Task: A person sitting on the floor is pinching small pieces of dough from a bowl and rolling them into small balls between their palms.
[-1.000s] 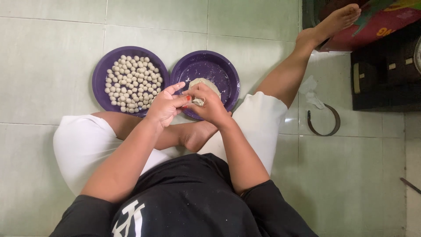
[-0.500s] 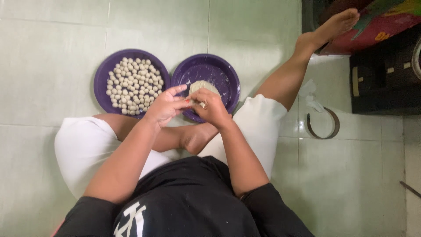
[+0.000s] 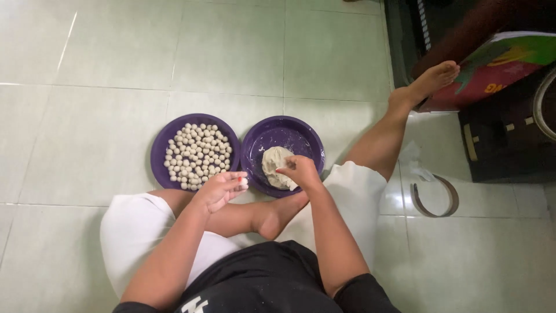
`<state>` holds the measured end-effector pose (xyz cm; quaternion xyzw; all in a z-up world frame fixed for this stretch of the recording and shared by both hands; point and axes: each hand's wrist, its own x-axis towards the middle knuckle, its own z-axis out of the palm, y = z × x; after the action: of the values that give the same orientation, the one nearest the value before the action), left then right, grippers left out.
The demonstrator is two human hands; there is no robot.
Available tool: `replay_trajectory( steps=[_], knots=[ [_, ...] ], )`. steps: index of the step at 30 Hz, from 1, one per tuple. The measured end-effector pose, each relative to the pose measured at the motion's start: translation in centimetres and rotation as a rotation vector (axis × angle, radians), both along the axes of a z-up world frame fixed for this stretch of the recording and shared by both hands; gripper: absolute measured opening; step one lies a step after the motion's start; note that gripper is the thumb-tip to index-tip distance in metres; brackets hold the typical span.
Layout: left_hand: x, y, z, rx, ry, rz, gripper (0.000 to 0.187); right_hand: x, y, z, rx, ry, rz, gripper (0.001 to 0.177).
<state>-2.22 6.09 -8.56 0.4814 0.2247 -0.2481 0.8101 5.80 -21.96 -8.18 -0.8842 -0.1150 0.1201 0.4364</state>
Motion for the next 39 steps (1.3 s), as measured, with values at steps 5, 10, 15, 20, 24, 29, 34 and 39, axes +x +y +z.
replay_trajectory(
  steps=[5, 10, 15, 20, 24, 29, 34, 39],
  knots=[
    [-0.1, 1.9, -0.1, -0.094, 0.025, 0.198, 0.043, 1.5, 0.3, -11.8, -0.41, -0.053, -0.046, 0.042],
    [1.0, 3.0, -2.7, -0.139, 0.019, 0.263, 0.04, -0.6, 2.6, -10.8, -0.766, 0.116, 0.13, 0.07],
    [1.5, 2.4, -2.8, -0.183, 0.026, 0.305, 0.032, 1.9, -0.9, -15.3, -0.658, 0.024, 0.173, 0.065],
    [0.8, 1.4, -1.0, -0.156, 0.054, 0.174, 0.023, 0.1, 1.0, -6.4, -0.151, -0.017, -0.224, 0.026],
    [0.6, 0.9, -4.3, -0.087, 0.058, 0.119, 0.033, -3.8, 6.1, 0.1, 0.197, -0.008, -0.019, 0.045],
    [0.1, -0.7, -1.6, 0.001, 0.036, -0.001, 0.051, -5.7, 8.7, 0.1, 0.112, -0.066, 0.241, 0.038],
    [0.3, -0.4, -0.6, 0.0, 0.028, -0.061, 0.054, -5.2, 8.4, -0.3, -0.013, -0.103, 0.194, 0.026],
    [0.9, -1.0, -4.0, -0.026, 0.1, 0.08, 0.044, -6.0, 8.9, -0.1, 0.147, -0.071, -0.01, 0.027]
  ],
)
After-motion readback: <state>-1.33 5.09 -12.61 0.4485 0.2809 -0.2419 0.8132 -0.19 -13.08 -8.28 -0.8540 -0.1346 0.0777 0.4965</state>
